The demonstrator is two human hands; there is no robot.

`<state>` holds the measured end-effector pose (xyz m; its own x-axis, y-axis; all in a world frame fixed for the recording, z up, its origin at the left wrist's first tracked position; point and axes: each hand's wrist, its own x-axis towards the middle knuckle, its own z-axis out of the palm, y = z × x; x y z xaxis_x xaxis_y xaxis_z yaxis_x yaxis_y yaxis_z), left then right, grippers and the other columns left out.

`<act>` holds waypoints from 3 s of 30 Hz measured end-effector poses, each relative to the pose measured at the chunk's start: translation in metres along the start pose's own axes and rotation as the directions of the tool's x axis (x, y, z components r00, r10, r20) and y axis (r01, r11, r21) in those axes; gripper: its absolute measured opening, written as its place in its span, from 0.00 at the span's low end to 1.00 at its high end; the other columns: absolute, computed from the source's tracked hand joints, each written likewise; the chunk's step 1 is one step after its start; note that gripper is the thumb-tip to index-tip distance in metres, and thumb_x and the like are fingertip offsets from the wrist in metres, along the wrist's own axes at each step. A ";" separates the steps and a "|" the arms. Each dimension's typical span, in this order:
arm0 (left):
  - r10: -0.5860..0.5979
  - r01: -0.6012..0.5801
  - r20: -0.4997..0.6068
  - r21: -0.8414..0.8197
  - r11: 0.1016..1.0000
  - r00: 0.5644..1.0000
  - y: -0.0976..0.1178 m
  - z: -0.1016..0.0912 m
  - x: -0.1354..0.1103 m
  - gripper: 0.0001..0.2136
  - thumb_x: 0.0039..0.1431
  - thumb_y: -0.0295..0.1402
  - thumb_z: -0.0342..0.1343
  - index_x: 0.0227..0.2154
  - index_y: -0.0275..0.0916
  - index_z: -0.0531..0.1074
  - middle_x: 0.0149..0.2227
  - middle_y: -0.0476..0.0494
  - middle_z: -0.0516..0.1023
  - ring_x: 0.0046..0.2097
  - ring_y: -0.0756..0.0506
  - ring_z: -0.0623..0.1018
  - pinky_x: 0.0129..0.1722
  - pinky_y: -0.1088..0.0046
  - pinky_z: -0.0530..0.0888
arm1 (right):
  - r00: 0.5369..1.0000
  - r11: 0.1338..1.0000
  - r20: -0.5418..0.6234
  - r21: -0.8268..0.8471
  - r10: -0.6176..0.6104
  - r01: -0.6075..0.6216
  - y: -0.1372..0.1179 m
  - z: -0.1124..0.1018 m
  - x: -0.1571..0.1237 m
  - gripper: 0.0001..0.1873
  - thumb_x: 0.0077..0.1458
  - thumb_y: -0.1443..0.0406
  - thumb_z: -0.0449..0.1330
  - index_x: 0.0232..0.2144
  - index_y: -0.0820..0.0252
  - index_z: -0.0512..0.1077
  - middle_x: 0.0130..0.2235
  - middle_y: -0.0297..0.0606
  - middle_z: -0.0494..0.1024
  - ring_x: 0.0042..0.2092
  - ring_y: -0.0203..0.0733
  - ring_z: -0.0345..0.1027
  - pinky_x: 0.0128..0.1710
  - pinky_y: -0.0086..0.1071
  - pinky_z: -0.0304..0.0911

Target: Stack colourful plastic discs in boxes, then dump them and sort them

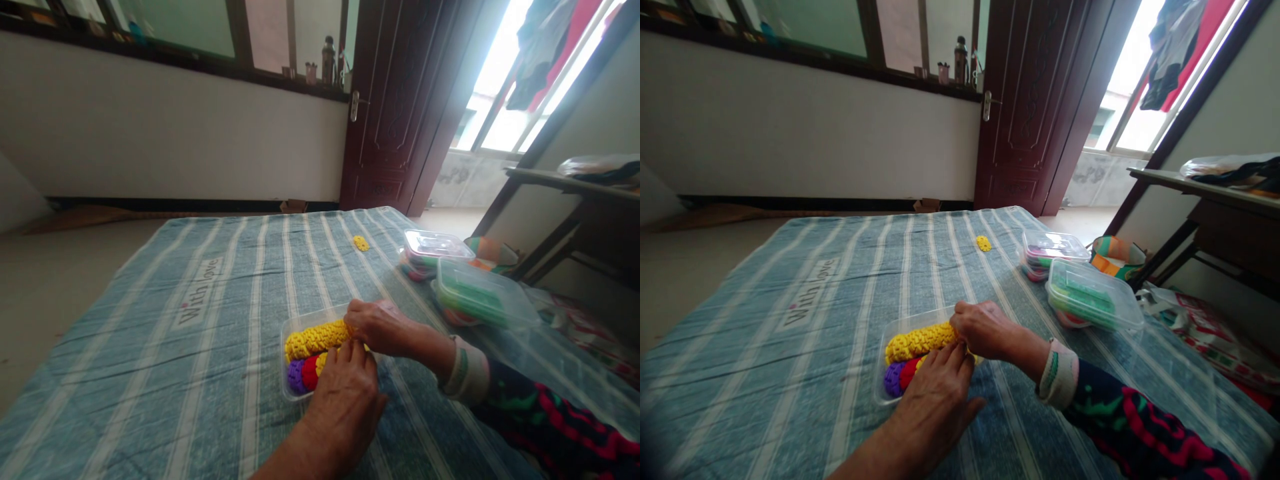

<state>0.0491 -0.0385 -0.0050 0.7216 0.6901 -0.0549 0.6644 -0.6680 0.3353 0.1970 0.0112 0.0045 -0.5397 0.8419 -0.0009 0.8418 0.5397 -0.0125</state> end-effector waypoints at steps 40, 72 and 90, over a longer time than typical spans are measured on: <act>0.083 -0.084 0.009 0.117 0.990 0.996 -0.004 -0.011 -0.003 0.14 0.57 0.32 0.54 0.46 0.35 0.70 0.53 0.34 0.71 0.55 0.34 0.70 0.56 0.51 0.67 | 0.988 0.980 0.033 0.119 0.154 -0.157 -0.006 -0.008 0.010 0.09 0.53 0.64 0.57 0.34 0.57 0.77 0.38 0.38 0.80 0.39 0.41 0.72 0.33 0.29 0.56; 0.275 -0.255 -0.124 0.158 0.954 0.953 -0.063 -0.022 0.026 0.14 0.61 0.25 0.51 0.46 0.46 0.73 0.46 0.46 0.77 0.51 0.44 0.71 0.53 0.63 0.68 | 0.986 0.959 -0.001 0.230 0.169 -0.164 0.001 -0.003 0.009 0.20 0.55 0.66 0.53 0.51 0.56 0.67 0.40 0.43 0.80 0.41 0.48 0.74 0.36 0.34 0.61; 0.252 -0.235 -0.113 0.142 0.961 0.961 -0.068 -0.020 0.026 0.13 0.60 0.25 0.51 0.45 0.46 0.72 0.46 0.46 0.76 0.49 0.45 0.72 0.52 0.64 0.69 | 0.985 0.963 0.007 0.211 0.174 -0.171 -0.004 -0.008 0.008 0.18 0.54 0.66 0.53 0.47 0.55 0.69 0.38 0.41 0.80 0.39 0.47 0.75 0.33 0.32 0.59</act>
<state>0.0189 0.0304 -0.0109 0.8389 0.5264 0.1381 0.4965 -0.8442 0.2020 0.1892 0.0163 0.0127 -0.3855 0.9227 -0.0096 0.9004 0.3739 -0.2225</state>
